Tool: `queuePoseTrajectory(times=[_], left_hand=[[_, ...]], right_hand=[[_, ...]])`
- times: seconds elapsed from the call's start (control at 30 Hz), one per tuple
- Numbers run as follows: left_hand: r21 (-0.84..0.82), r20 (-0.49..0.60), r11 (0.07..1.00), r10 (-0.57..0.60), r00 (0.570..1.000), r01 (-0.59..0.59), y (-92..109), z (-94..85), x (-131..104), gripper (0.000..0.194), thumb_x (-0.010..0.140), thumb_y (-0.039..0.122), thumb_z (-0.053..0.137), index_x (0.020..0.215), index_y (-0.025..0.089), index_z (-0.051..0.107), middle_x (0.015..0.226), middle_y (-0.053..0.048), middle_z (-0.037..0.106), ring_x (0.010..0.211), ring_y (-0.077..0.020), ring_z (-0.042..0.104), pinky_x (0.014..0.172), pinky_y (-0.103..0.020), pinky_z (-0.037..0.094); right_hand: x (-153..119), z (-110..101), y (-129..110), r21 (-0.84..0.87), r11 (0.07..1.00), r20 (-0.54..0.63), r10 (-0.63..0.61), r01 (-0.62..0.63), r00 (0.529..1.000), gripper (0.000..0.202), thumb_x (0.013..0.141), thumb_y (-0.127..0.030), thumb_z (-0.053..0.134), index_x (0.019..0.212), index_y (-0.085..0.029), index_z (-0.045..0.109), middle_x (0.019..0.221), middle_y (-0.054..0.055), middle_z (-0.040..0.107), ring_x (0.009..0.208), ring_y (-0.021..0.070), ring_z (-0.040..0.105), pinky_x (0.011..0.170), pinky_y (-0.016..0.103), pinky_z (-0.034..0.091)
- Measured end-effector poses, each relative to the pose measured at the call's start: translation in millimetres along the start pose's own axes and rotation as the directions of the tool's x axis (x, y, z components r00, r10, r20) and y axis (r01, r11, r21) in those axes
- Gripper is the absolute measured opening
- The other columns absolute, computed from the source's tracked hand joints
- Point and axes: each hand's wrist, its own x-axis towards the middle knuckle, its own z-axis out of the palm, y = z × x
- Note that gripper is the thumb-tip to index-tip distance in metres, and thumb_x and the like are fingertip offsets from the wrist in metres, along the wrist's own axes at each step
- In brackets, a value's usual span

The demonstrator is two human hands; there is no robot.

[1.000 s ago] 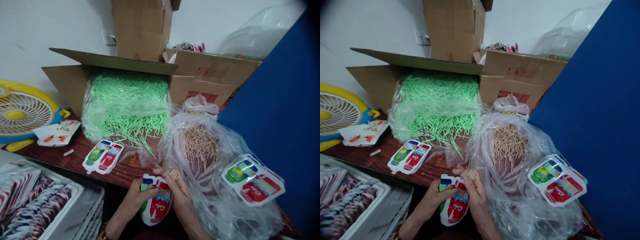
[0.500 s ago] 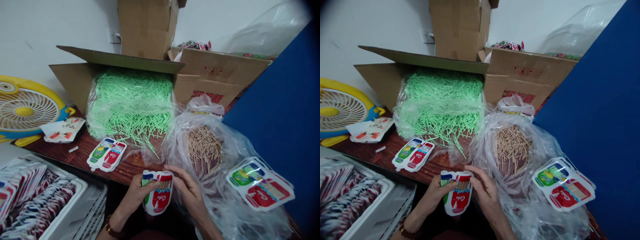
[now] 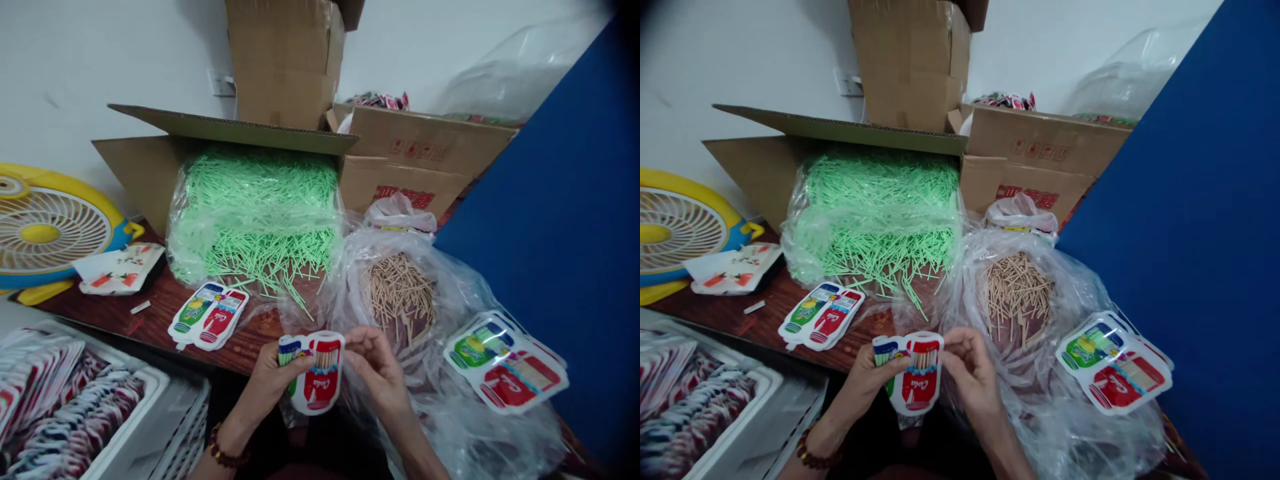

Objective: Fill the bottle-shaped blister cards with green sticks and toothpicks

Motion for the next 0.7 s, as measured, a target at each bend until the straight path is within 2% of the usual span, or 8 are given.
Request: queuePoseTrajectory(times=[0.07,0.13,0.2,0.27,0.47,0.63,0.7], left_hand=[[0.021,-0.014,1.000,0.007,1.000,-0.007,1.4,1.5,0.1,0.013,0.074,0.026,0.074,0.075,0.013,0.074,0.070,-0.001,0.072,0.065,-0.0155,0.062,0.065,-0.023,0.048],[0.045,-0.009,0.999,-0.001,1.000,0.002,1.6,2.9,-0.3,0.013,0.073,0.026,0.075,0.075,0.013,0.073,0.069,0.000,0.071,0.063,-0.0153,0.061,0.063,-0.023,0.048],[0.057,-0.016,0.998,-0.008,1.000,0.009,1.0,4.0,-1.0,0.014,0.073,0.026,0.075,0.074,0.013,0.071,0.068,0.000,0.070,0.062,-0.0146,0.061,0.062,-0.023,0.048],[0.056,-0.038,0.998,-0.006,0.999,0.008,0.2,4.4,-1.6,0.014,0.071,0.025,0.077,0.074,0.013,0.071,0.069,0.000,0.070,0.063,-0.0143,0.061,0.063,-0.022,0.048],[0.024,-0.054,0.999,-0.020,0.998,0.021,2.7,6.4,-3.2,0.018,0.071,0.028,0.077,0.081,0.014,0.072,0.074,0.000,0.073,0.065,-0.0150,0.063,0.065,-0.023,0.050],[0.005,-0.142,0.999,0.042,0.989,-0.042,5.2,14.6,-4.1,0.018,0.068,0.027,0.079,0.077,0.013,0.072,0.070,0.000,0.072,0.062,-0.0144,0.062,0.061,-0.022,0.050],[0.009,-0.147,0.999,0.045,0.988,-0.044,4.2,16.1,-4.7,0.018,0.067,0.026,0.080,0.077,0.013,0.072,0.071,0.000,0.073,0.064,-0.0153,0.064,0.063,-0.022,0.051]], right_hand=[[3.7,1.1,3.0,0.129,0.990,-0.005,0.050,-0.049,0.999,0.032,0.075,-0.028,0.073,0.105,-0.027,0.060,0.094,-0.001,0.068,0.084,0.0151,0.063,0.077,0.026,0.050],[5.8,3.4,6.1,0.165,0.976,0.103,0.127,-0.143,0.987,0.038,0.069,-0.029,0.078,0.103,-0.024,0.062,0.092,0.000,0.069,0.082,0.0157,0.064,0.075,0.027,0.051],[5.4,6.3,8.4,0.174,0.958,0.166,0.200,-0.228,0.966,0.032,0.066,-0.029,0.079,0.094,-0.020,0.065,0.083,-0.001,0.070,0.074,0.0146,0.064,0.071,0.026,0.051],[3.4,8.6,8.6,0.187,0.946,0.150,0.238,-0.264,0.960,0.026,0.064,-0.028,0.081,0.083,-0.019,0.066,0.074,-0.003,0.070,0.066,0.0125,0.063,0.066,0.024,0.050],[-1.5,8.6,-0.9,0.165,0.963,0.031,0.210,-0.212,0.977,0.021,0.062,-0.027,0.082,0.074,-0.017,0.068,0.069,-0.002,0.071,0.063,0.0127,0.063,0.063,0.023,0.050],[-3.8,4.1,0.6,0.199,0.966,0.057,0.159,-0.167,0.986,0.028,0.064,-0.031,0.080,0.089,-0.020,0.072,0.083,0.001,0.074,0.074,0.0167,0.067,0.072,0.028,0.052],[-6.0,1.4,1.3,0.144,0.979,0.061,0.135,-0.142,0.989,0.028,0.066,-0.032,0.079,0.091,-0.020,0.073,0.084,0.003,0.075,0.077,0.0187,0.067,0.074,0.030,0.052]])
